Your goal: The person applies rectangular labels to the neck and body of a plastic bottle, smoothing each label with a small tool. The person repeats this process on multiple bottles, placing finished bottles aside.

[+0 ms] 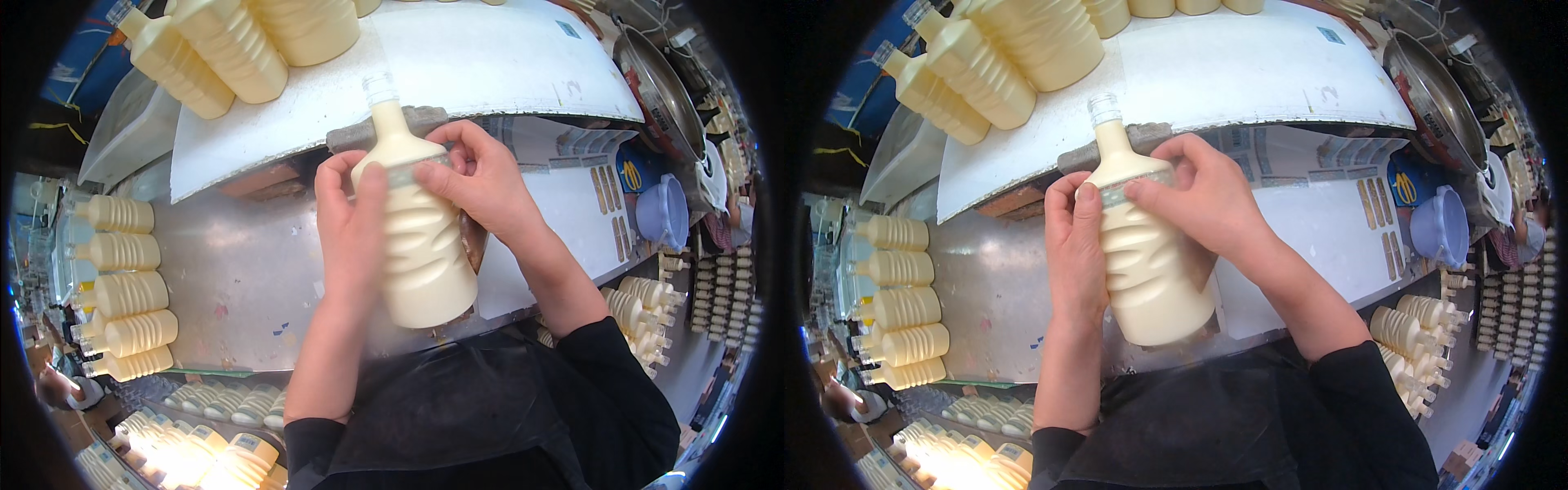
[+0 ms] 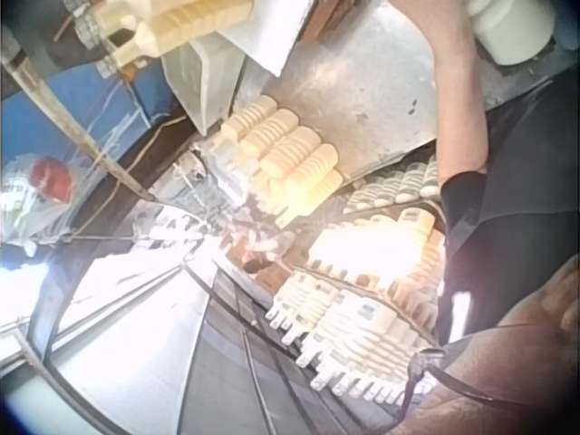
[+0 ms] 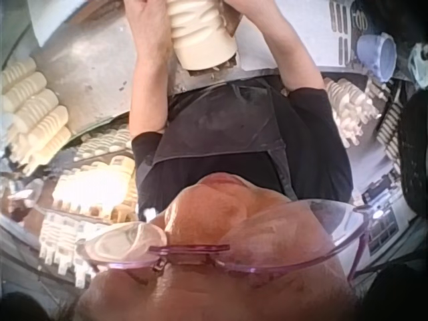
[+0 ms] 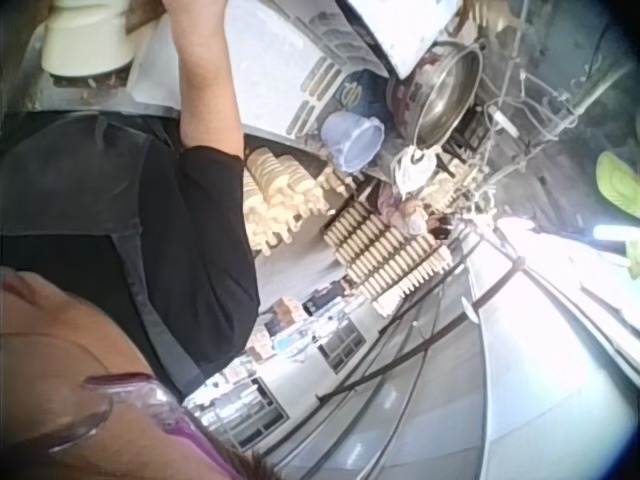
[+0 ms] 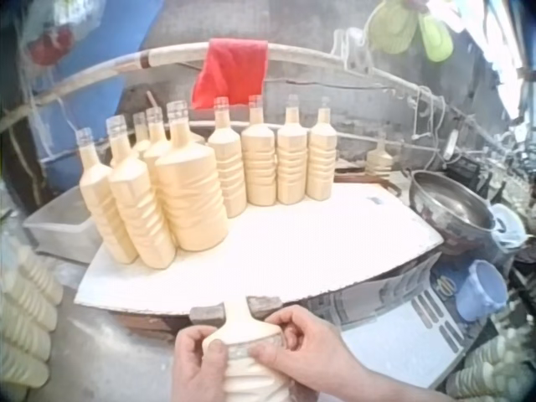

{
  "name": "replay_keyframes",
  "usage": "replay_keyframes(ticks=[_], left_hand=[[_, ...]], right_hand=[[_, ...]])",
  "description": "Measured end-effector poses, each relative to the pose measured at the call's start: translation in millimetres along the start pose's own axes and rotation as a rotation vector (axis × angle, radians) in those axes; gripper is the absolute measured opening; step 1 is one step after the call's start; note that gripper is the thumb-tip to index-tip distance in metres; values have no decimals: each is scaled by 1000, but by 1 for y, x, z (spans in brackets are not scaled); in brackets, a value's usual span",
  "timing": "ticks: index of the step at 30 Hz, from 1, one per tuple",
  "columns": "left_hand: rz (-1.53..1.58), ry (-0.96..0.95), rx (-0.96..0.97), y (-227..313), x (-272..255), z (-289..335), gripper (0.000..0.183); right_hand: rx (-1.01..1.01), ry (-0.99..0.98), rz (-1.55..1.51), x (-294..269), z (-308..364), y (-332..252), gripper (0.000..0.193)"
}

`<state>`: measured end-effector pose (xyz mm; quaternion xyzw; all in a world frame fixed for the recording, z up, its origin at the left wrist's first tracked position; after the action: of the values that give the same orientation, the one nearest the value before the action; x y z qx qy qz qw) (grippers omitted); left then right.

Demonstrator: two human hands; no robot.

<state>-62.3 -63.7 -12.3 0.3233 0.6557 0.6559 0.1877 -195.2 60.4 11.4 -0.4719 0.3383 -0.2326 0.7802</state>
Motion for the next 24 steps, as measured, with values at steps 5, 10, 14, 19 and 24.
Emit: replay_keyframes(ticks=[5,10,14,19,24], left_hand=[[21,18,23,-1,1,1,38],[245,63,-49,-3,-1,3,30],[336,65,-82,-4,0,4,29],[273,61,-39,1,2,6,36],[243,59,-51,-1,0,5,34]], right_hand=[[-2,-4,32,-2,1,-4,45],[-4,-6,-10,-2,-2,2,50],[-11,-10,-12,-2,-2,1,51],[-17,-20,-15,-2,-1,1,50],[-4,-45,-46,-1,0,0,43]])
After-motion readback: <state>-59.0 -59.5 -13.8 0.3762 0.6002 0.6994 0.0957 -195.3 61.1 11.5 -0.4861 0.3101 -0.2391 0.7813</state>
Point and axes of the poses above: each hand's wrist, its own z-axis away from the middle knuckle, its own x-axis out of the palm, y = z × x, the point moved 9 cm from there along -z, towards the middle knuckle, and after that the axes turned 12 degrees about x, right-handed, at the moved point
